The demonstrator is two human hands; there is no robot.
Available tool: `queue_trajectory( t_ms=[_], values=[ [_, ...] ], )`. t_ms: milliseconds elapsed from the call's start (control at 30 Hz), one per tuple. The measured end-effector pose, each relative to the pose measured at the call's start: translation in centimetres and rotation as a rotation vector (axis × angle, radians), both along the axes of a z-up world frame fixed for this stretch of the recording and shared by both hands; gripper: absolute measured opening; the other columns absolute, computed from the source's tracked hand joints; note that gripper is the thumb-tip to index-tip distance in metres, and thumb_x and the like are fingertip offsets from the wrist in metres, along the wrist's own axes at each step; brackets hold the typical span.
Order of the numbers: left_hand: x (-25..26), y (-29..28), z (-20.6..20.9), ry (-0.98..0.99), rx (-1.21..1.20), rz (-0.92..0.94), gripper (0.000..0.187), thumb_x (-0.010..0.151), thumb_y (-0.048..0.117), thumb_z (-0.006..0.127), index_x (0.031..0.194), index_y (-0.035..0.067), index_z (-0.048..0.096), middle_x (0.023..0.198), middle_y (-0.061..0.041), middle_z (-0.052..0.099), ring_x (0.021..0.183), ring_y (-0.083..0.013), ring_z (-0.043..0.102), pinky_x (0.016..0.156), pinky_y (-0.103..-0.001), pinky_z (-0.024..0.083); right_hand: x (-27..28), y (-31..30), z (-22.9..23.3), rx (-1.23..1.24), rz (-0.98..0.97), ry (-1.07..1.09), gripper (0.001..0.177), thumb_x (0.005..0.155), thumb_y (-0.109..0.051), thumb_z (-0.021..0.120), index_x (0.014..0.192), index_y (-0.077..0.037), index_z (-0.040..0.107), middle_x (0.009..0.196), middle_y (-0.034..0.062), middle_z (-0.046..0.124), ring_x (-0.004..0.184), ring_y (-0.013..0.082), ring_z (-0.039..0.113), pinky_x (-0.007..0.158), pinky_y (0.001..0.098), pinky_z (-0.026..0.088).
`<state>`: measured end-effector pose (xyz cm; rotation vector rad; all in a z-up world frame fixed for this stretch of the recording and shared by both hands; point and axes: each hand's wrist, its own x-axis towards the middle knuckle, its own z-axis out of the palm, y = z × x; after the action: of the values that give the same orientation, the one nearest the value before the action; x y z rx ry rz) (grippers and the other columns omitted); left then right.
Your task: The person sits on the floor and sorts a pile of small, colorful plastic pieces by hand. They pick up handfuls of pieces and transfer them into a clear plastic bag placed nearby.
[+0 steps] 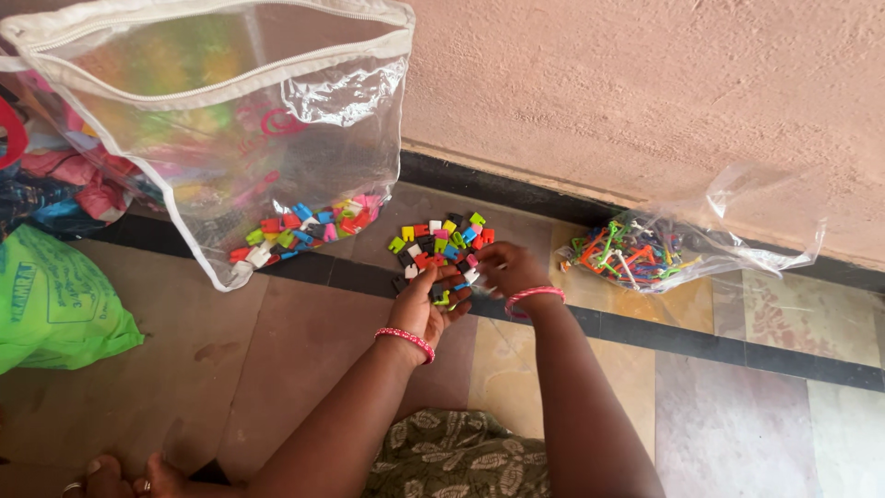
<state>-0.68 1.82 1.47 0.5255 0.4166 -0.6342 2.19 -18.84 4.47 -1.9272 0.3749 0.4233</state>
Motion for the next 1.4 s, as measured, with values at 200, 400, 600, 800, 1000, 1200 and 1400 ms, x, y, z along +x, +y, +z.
queue_trajectory(
  t_ms=[200, 400, 600, 800, 1000, 1200, 1400],
  values=[
    [0.4, 0.4, -0.3, 0.001, 0.041, 0.048, 0.035, 0.098, 0.039, 0.061, 0.114, 0.008, 0.063, 0.109, -0.009, 0.068, 0.102, -0.0251, 0.068, 0.09, -0.046, 0.056, -0.6, 1.5, -1.0, -0.633, 0.124, -0.051, 0.034, 0.073, -0.039, 0.086, 0.097, -0.015, 0.078, 0.095, 0.005, 0.078, 0.088, 0.0221, 0.075, 0.08, 0.0375, 0.058],
    [0.2, 0.4, -0.1, 0.005, 0.109, 0.052, 0.036, 0.097, 0.038, 0.06, 0.118, 0.009, 0.062, 0.112, -0.008, 0.069, 0.105, -0.0249, 0.067, 0.091, -0.045, 0.055, -0.3, 1.3, -2.1, -0.725, 0.15, -0.08, 0.032, 0.075, -0.033, 0.085, 0.099, -0.013, 0.078, 0.096, 0.0066, 0.077, 0.088, 0.0225, 0.074, 0.079, 0.0372, 0.058],
    [0.0, -0.2, -0.4, 0.041, 0.1, 0.035, 0.034, 0.1, 0.038, 0.057, 0.116, 0.008, 0.065, 0.107, -0.006, 0.067, 0.097, -0.0233, 0.065, 0.088, -0.044, 0.056, -0.2, -1.3, -1.0, 0.19, 0.077, 0.062, 0.034, 0.084, -0.025, 0.077, 0.116, -0.012, 0.077, 0.095, 0.0064, 0.076, 0.078, 0.0156, 0.068, 0.066, 0.0316, 0.055],
    [0.3, 0.0, -0.3, 0.056, 0.09, 0.035, 0.032, 0.103, 0.035, 0.054, 0.114, 0.007, 0.064, 0.107, -0.009, 0.069, 0.094, -0.0241, 0.068, 0.084, -0.043, 0.057, -0.4, 1.6, -1.0, -0.523, 0.124, -0.46, 0.033, 0.076, -0.02, 0.081, 0.109, -0.014, 0.078, 0.098, 0.0114, 0.074, 0.081, 0.0255, 0.072, 0.072, 0.038, 0.057],
    [0.1, 0.4, 0.3, 0.037, 0.112, 0.028, 0.031, 0.102, 0.032, 0.054, 0.118, 0.008, 0.064, 0.114, -0.009, 0.07, 0.099, -0.0243, 0.069, 0.087, -0.044, 0.058, 0.0, 1.5, -0.2, -0.528, 0.031, -0.358, 0.021, 0.084, -0.028, 0.081, 0.098, -0.013, 0.077, 0.097, 0.0081, 0.077, 0.081, 0.0223, 0.075, 0.072, 0.0377, 0.058],
    [0.3, 0.0, 0.2, 0.035, 0.09, 0.034, 0.034, 0.101, 0.035, 0.051, 0.116, 0.008, 0.065, 0.109, -0.008, 0.07, 0.097, -0.0245, 0.071, 0.084, -0.045, 0.058, -0.1, -1.4, -0.5, 0.079, 0.137, 0.039, 0.024, 0.087, -0.023, 0.075, 0.111, -0.02, 0.076, 0.095, 0.0057, 0.079, 0.081, 0.0199, 0.071, 0.065, 0.0353, 0.056],
    [0.3, 0.1, -0.5, 0.077, 0.089, 0.024, 0.033, 0.103, 0.038, 0.054, 0.112, 0.008, 0.064, 0.105, -0.008, 0.069, 0.093, -0.0241, 0.069, 0.08, -0.044, 0.057, -0.9, 0.2, -1.2, -0.712, 0.345, -0.043, 0.038, 0.068, -0.034, 0.092, 0.099, -0.017, 0.076, 0.105, 0.0093, 0.072, 0.095, 0.0285, 0.07, 0.081, 0.0418, 0.056]
  ],
)
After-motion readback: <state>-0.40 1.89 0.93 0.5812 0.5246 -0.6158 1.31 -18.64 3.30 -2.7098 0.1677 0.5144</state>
